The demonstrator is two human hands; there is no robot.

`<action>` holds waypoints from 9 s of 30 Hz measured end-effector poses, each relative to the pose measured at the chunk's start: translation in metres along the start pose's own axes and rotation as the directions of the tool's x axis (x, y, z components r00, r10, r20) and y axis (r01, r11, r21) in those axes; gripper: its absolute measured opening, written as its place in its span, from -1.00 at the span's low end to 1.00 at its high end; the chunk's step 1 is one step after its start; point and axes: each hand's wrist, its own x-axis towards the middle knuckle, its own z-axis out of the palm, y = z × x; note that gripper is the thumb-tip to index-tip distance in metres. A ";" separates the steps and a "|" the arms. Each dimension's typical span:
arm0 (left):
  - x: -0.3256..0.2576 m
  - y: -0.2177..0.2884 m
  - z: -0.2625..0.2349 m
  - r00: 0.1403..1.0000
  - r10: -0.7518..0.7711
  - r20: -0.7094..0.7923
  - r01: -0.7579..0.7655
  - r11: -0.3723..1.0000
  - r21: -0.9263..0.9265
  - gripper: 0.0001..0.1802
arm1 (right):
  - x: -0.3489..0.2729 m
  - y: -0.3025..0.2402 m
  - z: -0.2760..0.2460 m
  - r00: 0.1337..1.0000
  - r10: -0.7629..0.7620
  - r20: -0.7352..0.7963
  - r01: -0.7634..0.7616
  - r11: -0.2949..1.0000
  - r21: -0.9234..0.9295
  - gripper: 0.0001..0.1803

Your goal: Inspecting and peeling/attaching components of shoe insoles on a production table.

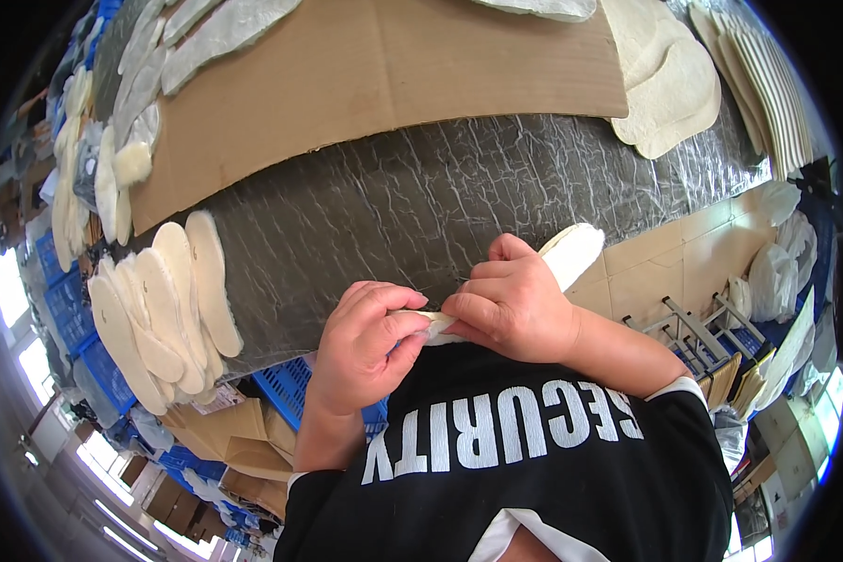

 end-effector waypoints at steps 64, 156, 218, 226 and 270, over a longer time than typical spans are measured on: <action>-0.011 -0.006 0.014 0.951 -0.072 -0.302 0.071 0.997 -0.014 -0.87 | 0.001 -0.001 -0.002 0.975 0.168 -0.145 -0.167 0.986 0.017 -0.78; -0.006 0.043 -0.049 0.961 0.261 0.088 -0.264 0.964 0.032 -0.78 | 0.009 -0.065 -0.007 0.972 -0.143 -0.186 0.137 0.990 -0.046 -0.71; 0.021 0.045 -0.006 0.953 0.213 0.217 -0.275 0.908 0.317 -0.85 | -0.037 -0.026 -0.049 0.984 0.137 0.114 -0.112 0.972 -0.205 -0.73; 0.036 0.060 0.000 0.973 0.169 0.160 -0.228 0.827 0.514 -0.59 | -0.048 -0.018 -0.065 0.999 0.034 0.034 -0.023 0.959 -0.281 -0.77; 0.065 0.114 0.102 0.831 -0.506 0.231 0.554 0.710 -0.435 -0.75 | -0.089 -0.023 -0.044 0.593 0.776 0.216 0.135 -0.360 0.923 -0.62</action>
